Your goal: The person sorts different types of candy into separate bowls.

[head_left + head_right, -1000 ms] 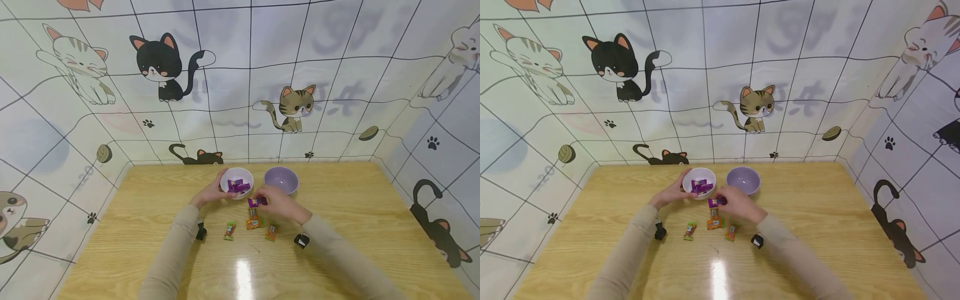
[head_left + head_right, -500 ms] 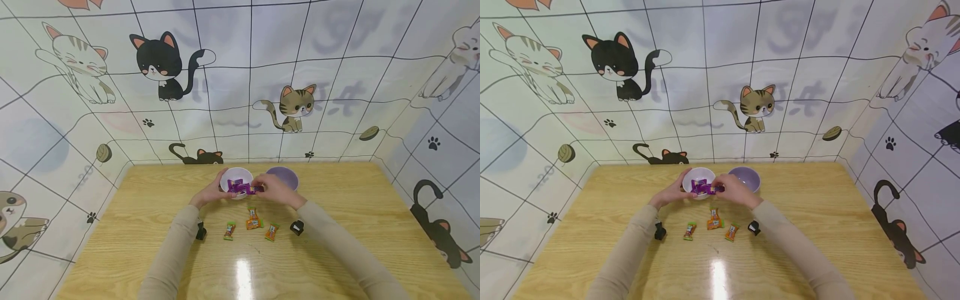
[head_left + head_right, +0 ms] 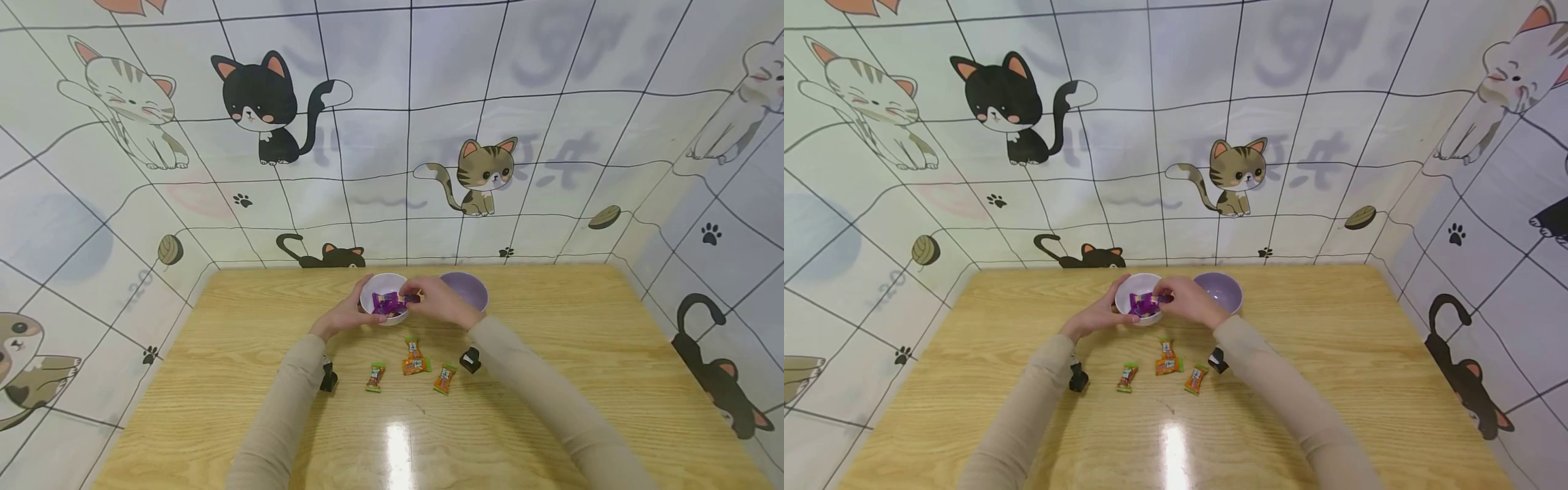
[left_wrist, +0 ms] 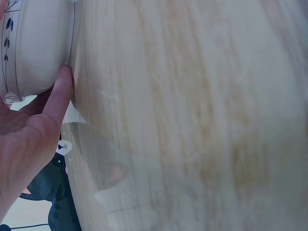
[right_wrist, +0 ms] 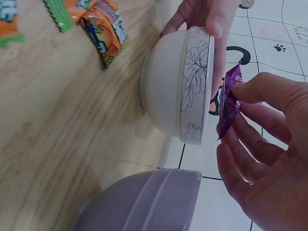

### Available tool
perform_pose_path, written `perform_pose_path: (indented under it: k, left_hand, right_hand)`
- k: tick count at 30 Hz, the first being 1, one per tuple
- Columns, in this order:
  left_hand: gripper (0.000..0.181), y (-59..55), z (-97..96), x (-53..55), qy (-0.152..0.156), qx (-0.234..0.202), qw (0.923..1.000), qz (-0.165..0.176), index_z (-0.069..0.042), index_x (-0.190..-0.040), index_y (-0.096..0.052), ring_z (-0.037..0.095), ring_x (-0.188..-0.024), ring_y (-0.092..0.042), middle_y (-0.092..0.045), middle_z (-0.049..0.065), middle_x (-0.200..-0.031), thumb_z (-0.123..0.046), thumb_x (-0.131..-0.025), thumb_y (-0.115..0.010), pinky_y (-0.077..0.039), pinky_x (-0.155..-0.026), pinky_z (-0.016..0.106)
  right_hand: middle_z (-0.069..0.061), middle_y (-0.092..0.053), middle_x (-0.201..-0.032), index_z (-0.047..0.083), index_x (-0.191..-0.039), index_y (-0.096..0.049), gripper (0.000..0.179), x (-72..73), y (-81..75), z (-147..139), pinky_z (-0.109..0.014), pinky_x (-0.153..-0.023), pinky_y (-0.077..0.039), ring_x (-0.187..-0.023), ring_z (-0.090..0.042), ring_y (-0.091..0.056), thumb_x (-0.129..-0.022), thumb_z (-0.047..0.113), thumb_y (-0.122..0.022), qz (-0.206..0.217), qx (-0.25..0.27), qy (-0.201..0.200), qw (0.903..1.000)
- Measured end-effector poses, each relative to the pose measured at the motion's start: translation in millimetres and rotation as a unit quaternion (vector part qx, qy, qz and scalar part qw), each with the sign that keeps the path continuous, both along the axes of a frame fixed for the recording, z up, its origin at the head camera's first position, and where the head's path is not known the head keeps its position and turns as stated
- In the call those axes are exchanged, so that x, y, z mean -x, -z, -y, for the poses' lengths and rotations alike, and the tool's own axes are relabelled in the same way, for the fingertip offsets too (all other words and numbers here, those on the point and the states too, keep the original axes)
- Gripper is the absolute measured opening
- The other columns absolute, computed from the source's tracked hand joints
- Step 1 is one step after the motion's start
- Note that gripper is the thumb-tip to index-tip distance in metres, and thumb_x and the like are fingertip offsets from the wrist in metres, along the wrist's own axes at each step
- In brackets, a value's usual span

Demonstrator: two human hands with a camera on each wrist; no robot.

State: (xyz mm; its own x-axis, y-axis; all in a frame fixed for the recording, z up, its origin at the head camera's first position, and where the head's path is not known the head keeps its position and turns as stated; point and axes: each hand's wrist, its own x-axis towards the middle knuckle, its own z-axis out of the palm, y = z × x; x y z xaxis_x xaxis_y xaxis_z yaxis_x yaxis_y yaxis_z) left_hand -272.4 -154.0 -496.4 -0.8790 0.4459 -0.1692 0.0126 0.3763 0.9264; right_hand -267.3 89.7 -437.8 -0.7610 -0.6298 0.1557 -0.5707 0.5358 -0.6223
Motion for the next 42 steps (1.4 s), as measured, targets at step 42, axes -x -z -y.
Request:
perform_pose_path:
  k: [42]
  left_hand:
    - [0.103,-38.9,-2.1,-14.5,0.029,0.020,0.9994,0.008,-0.008,-0.155,0.001,0.045,-0.137,-0.023,-0.016,0.030,-0.152,-0.014,-0.085,-0.075,-0.022,-0.111,0.053]
  right_hand:
    - [-0.005,-0.068,-0.098,0.001,-0.101,-0.068,0.016,-47.8,18.1,-33,-0.038,-0.085,-0.051,-0.093,-0.022,-0.063,-0.084,0.002,-0.068,-0.024,-0.015,-0.047,0.9985]
